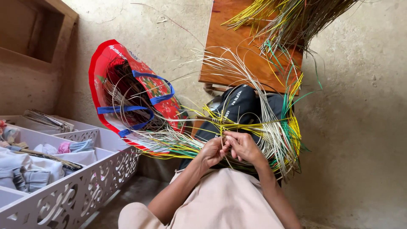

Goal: Weaving colorful strands of material together to create a bag or mat

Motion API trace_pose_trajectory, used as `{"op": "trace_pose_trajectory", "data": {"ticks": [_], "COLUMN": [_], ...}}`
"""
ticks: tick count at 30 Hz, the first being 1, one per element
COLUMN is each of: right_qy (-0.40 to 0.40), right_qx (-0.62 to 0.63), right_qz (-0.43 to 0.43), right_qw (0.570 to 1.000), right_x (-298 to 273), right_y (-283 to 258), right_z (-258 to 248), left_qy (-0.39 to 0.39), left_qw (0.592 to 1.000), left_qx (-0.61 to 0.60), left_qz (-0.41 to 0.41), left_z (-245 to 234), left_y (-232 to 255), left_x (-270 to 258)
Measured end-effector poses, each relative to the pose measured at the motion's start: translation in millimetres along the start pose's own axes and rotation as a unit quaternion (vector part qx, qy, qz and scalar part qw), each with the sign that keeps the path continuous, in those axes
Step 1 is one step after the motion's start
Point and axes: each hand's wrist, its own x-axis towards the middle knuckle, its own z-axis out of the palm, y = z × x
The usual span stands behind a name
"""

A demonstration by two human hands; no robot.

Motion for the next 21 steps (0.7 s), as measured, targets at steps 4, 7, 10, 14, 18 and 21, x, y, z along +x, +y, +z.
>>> {"op": "trace_pose_trajectory", "data": {"ticks": [4, 7, 10, 14, 18, 21], "right_qy": [-0.01, 0.013, 0.076, 0.113, 0.027, 0.01], "right_qx": [0.001, -0.122, -0.166, -0.179, -0.032, 0.116], "right_qz": [-0.006, -0.04, -0.069, -0.178, -0.287, -0.338], "right_qw": [1.0, 0.992, 0.981, 0.961, 0.957, 0.934], "right_x": [11, 7, -1, -7, -38, -62], "right_y": [24, -1, -8, -1, -47, -50], "right_z": [-6, -6, -12, -31, -38, -51], "left_qy": [-0.003, 0.001, 0.004, -0.024, -0.008, -0.01], "left_qw": [1.0, 0.998, 0.998, 0.985, 0.984, 0.986], "left_qx": [0.024, 0.055, 0.039, 0.051, 0.037, 0.028], "left_qz": [0.005, -0.003, 0.044, 0.162, 0.176, 0.164], "left_z": [-10, 5, 26, 28, 17, 9], "left_y": [-3, 4, 13, 10, 9, 12], "left_x": [8, -5, -30, -46, -35, -28]}}
